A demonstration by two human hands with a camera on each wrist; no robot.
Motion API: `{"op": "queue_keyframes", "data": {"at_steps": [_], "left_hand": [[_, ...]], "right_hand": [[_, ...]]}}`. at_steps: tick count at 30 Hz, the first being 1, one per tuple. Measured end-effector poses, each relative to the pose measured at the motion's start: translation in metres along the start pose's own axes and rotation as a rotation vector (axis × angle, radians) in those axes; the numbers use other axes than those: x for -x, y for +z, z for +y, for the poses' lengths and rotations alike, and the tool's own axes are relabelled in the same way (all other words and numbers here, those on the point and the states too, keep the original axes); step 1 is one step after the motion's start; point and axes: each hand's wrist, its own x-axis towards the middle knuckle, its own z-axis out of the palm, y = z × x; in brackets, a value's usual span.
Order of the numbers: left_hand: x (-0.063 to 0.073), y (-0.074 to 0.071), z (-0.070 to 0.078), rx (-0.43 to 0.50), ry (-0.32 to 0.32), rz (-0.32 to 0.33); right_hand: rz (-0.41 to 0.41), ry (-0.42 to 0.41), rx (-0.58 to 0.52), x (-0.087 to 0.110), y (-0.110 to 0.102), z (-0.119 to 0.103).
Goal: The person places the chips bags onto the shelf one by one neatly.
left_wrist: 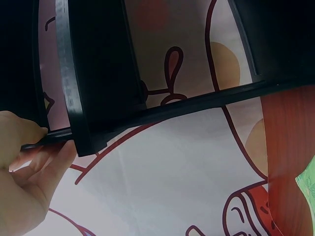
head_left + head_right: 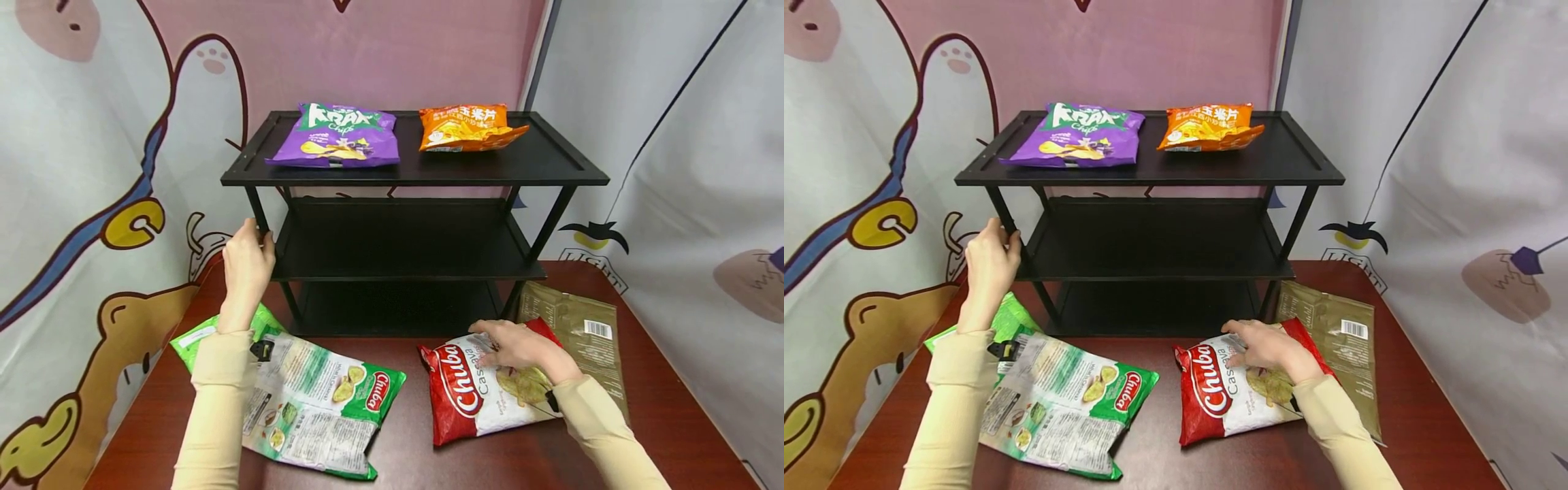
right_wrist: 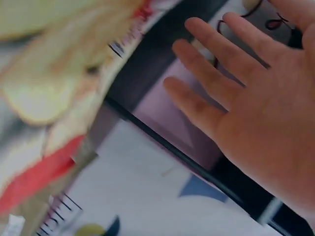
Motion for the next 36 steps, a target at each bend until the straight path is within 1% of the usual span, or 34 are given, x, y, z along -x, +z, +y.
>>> {"op": "queue_keyframes", "data": {"at_steps": [2, 5, 7, 11, 14, 22, 27, 36], "left_hand": [[0.000, 0.001, 0.000, 0.001, 0.004, -0.003], [0.000, 0.001, 0.000, 0.005, 0.008, -0.006], [0.000, 0.001, 0.000, 0.007, 0.013, -0.004], [-0.001, 0.001, 0.000, 0.002, 0.016, 0.006], [-0.001, 0.001, 0.001, 0.002, 0.015, 0.005], [-0.001, 0.001, 0.002, 0.000, 0.014, 0.004], [-0.001, 0.001, 0.001, 0.001, 0.012, 0.005], [0.000, 0.001, -0.001, -0.008, 0.006, 0.001]], "right_hand": [[-0.040, -0.021, 0.041, -0.006, 0.007, 0.005], [-0.051, -0.068, 0.136, -0.014, 0.018, 0.012], [-0.026, -0.097, 0.197, -0.017, 0.023, 0.014], [0.058, -0.105, 0.302, -0.022, 0.028, 0.015], [0.109, -0.104, 0.353, -0.024, 0.029, 0.014], [0.155, -0.110, 0.371, -0.019, 0.022, 0.014], [0.197, -0.155, 0.366, -0.014, 0.016, 0.014], [0.253, -0.235, 0.343, -0.011, 0.015, 0.017]]}}
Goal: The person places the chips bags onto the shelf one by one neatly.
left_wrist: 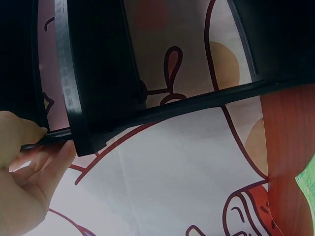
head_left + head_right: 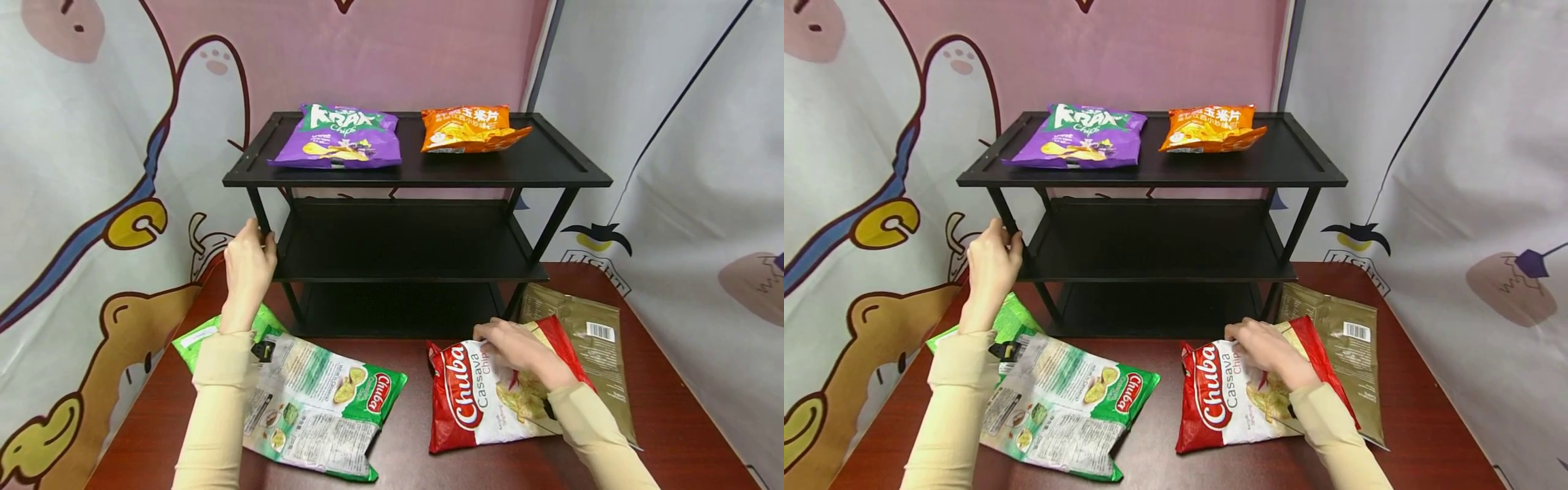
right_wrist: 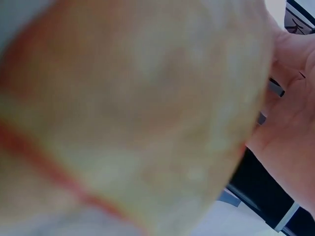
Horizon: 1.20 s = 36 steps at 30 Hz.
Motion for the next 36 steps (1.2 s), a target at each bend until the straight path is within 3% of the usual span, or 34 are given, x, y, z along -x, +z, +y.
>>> {"op": "queue_keyframes", "data": {"at_steps": [9, 16, 20, 27, 36], "left_hand": [[0.001, 0.000, 0.000, -0.002, -0.006, -0.005], [0.001, 0.000, -0.001, -0.003, 0.006, -0.002], [0.001, 0.000, -0.001, -0.002, 0.009, -0.001], [0.000, 0.000, 0.000, -0.001, 0.011, 0.001], [0.000, 0.000, 0.000, 0.004, 0.011, 0.003]], "right_hand": [[0.119, -0.096, -0.019, -0.001, -0.007, -0.006], [0.286, -0.204, -0.116, -0.005, -0.023, -0.016], [0.390, -0.214, -0.159, -0.007, -0.029, -0.022], [0.541, -0.115, -0.242, -0.013, -0.041, -0.041], [0.762, 0.210, -0.436, -0.027, -0.066, -0.069]]}}
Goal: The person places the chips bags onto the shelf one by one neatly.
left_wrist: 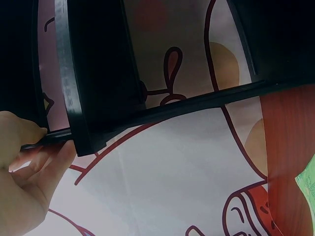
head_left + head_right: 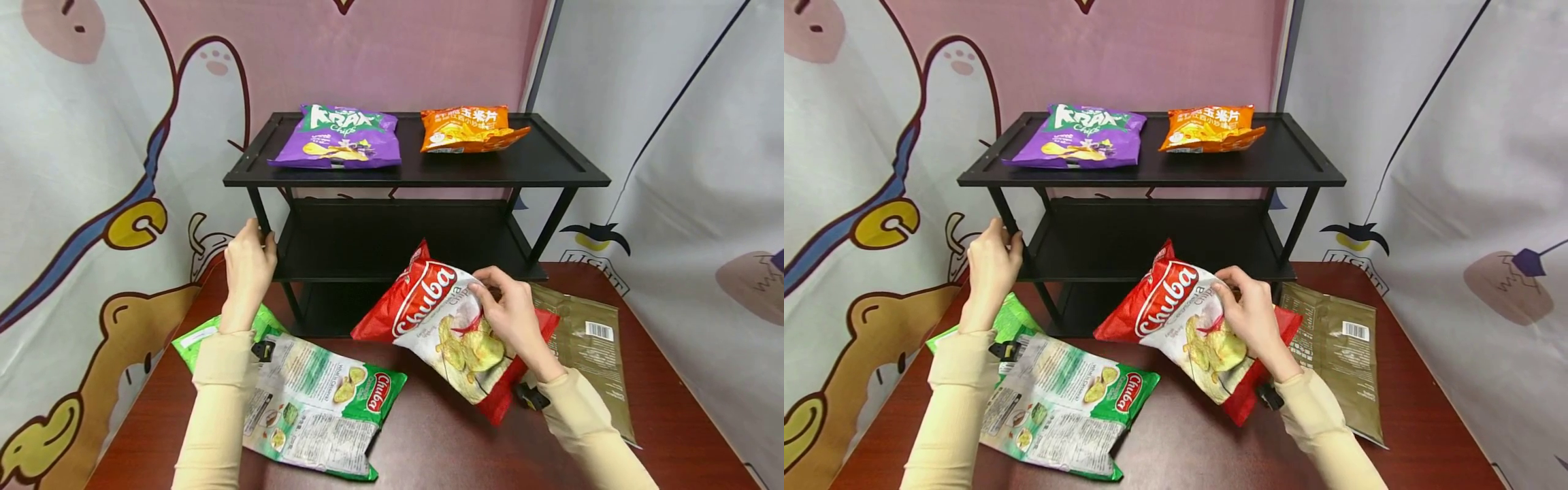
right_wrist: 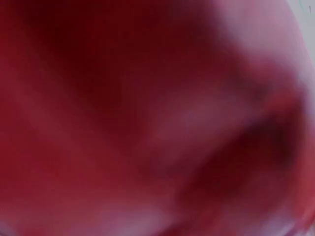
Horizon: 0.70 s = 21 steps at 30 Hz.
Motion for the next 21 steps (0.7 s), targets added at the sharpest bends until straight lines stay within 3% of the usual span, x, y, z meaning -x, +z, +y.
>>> {"op": "queue_keyframes", "data": {"at_steps": [6, 11, 18, 21], "left_hand": [[0.000, 0.000, 0.000, -0.004, -0.010, -0.010], [0.000, 0.000, 0.000, -0.008, -0.003, -0.003], [0.000, 0.000, 0.000, -0.007, 0.017, 0.008], [0.000, 0.000, 0.000, -0.005, 0.011, 0.004]], "right_hand": [[0.180, 0.182, -0.165, -0.017, 0.007, -0.015], [0.266, 0.295, -0.291, -0.032, 0.011, -0.023], [0.298, 0.459, -0.550, -0.054, 0.023, -0.030], [0.242, 0.525, -0.613, -0.064, 0.029, -0.029]]}}
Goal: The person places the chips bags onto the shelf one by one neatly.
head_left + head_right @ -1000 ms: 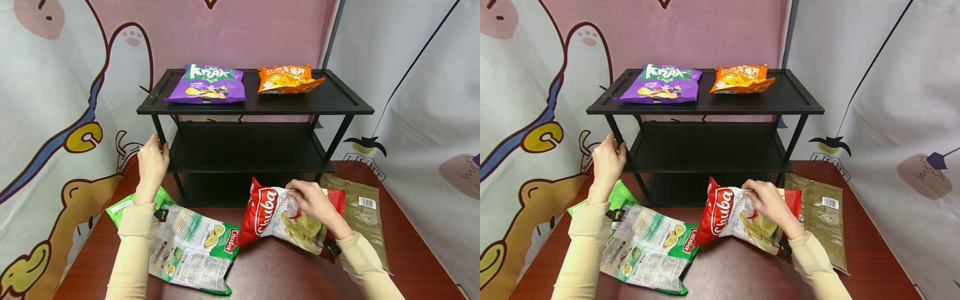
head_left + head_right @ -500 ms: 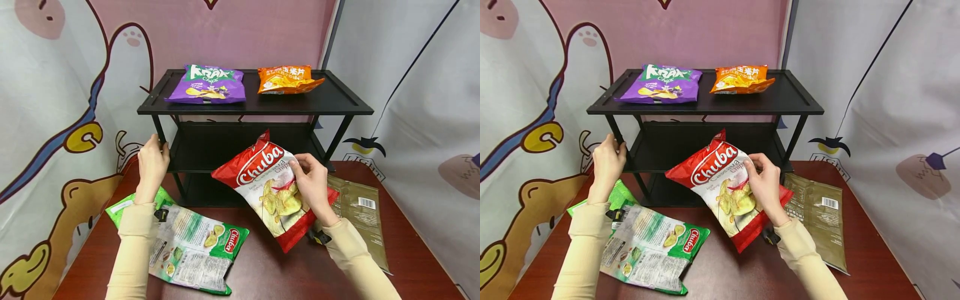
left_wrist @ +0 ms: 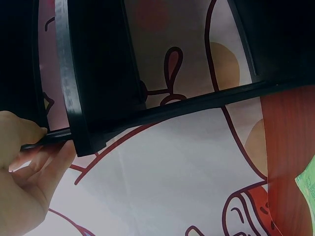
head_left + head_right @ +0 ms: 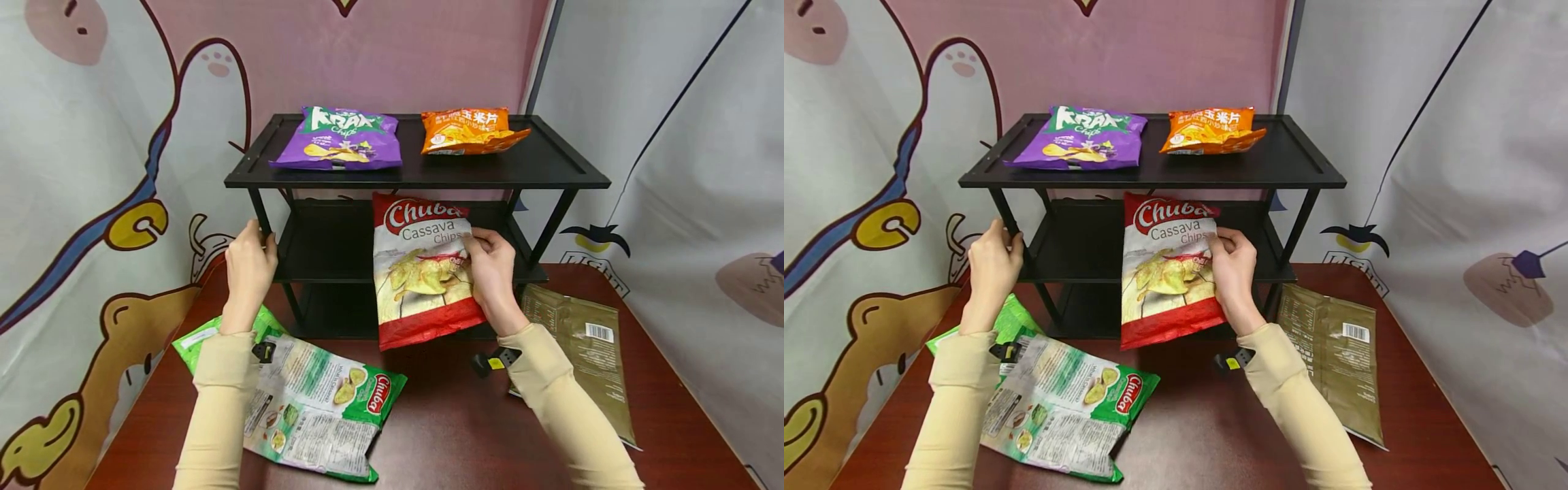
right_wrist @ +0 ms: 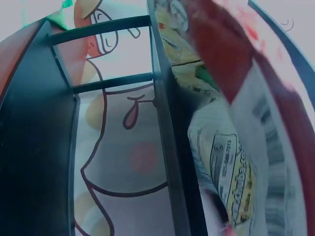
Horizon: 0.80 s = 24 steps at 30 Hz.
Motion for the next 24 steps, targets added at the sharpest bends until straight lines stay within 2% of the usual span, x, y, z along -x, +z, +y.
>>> {"op": "queue_keyframes", "data": {"at_steps": [2, 3, 6, 8, 10, 14, 16, 18, 24], "left_hand": [[0.000, 0.000, 0.000, 0.000, -0.003, -0.003], [0.000, 0.000, 0.000, 0.000, -0.004, -0.004], [0.000, 0.000, 0.000, 0.001, -0.005, -0.007], [0.000, 0.000, 0.000, 0.002, -0.008, -0.008], [0.000, 0.000, 0.000, 0.001, -0.011, -0.011], [0.000, 0.000, 0.000, -0.002, -0.013, -0.013], [0.000, 0.000, 0.000, -0.003, -0.014, -0.012], [0.000, 0.000, 0.000, -0.003, -0.015, -0.011], [0.000, 0.000, -0.001, -0.001, -0.013, -0.010]], "right_hand": [[-0.065, 0.031, 0.068, -0.005, 0.002, 0.000], [-0.113, 0.031, 0.138, -0.007, 0.001, 0.000], [-0.234, -0.058, 0.452, -0.008, -0.002, -0.002], [-0.267, -0.184, 0.666, -0.005, -0.005, -0.003], [-0.255, -0.335, 0.824, 0.002, -0.007, -0.004], [-0.262, -0.654, 0.972, 0.022, -0.007, -0.008], [-0.306, -0.761, 1.010, 0.031, -0.006, -0.009], [-0.369, -0.801, 1.050, 0.038, -0.004, -0.011], [-0.514, -0.768, 1.228, 0.044, -0.002, -0.010]]}}
